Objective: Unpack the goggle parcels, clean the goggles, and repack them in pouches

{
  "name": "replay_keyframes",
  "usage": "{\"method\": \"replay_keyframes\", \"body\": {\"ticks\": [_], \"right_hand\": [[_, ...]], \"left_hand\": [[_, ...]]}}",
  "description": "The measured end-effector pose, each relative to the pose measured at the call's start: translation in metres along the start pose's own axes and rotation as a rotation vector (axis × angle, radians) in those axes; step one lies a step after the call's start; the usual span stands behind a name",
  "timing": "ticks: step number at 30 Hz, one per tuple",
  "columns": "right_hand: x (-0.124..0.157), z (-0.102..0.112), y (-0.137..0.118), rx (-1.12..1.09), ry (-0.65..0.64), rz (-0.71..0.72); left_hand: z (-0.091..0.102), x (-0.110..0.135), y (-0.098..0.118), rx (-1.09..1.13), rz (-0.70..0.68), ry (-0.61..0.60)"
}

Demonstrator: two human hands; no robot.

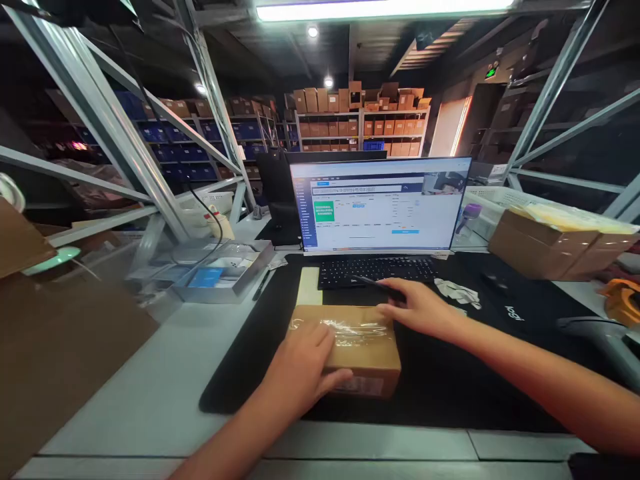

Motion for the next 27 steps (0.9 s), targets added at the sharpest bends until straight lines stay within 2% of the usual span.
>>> {"method": "replay_keyframes", "body": {"ticks": [4,7,9,11,13,16,19,21,24,27], "right_hand": [[-0.028,-0.034,0.006,-0.017,-0.095,0.068],[-0.037,-0.047,0.014,-0.205,-0.207,0.041],[-0.036,-0.053,0.018,-0.317,-0.223,0.035],[-0.034,-0.058,0.023,-0.351,-0.186,0.020],[-0.031,-0.059,0.029,-0.339,-0.136,-0.002],[-0.030,-0.047,0.028,-0.215,-0.057,0.037],[-0.030,-0.025,0.007,-0.024,-0.045,0.124],[-0.030,-0.018,-0.019,0.070,-0.116,0.184],[-0.032,-0.024,-0.062,0.249,-0.256,0.260],[-0.038,-0.037,-0.096,0.439,-0.330,0.322]], "left_hand": [[0.005,0.004,0.000,0.030,0.019,0.008],[0.008,0.003,0.003,0.058,0.055,-0.023],[0.007,0.001,0.008,0.074,0.065,-0.063],[0.004,0.001,0.012,0.072,0.066,-0.062],[0.000,0.006,0.014,0.067,0.074,0.018],[-0.007,0.021,0.017,0.063,0.095,0.273],[-0.015,0.039,0.022,0.037,0.103,0.544],[-0.022,0.046,0.024,0.053,0.135,0.654],[-0.030,0.050,0.026,0.083,0.200,0.739],[-0.034,0.051,0.028,0.069,0.225,0.766]]}}
Point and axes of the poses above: each hand's wrist, its own x-axis away from the middle knuckle, its own z-axis out of the back of the hand, y = z × x, the point moved 3 cm from there along -x, towards the middle knuckle, and after that the axes turned 9 degrees about -x, right-handed, at the moved point
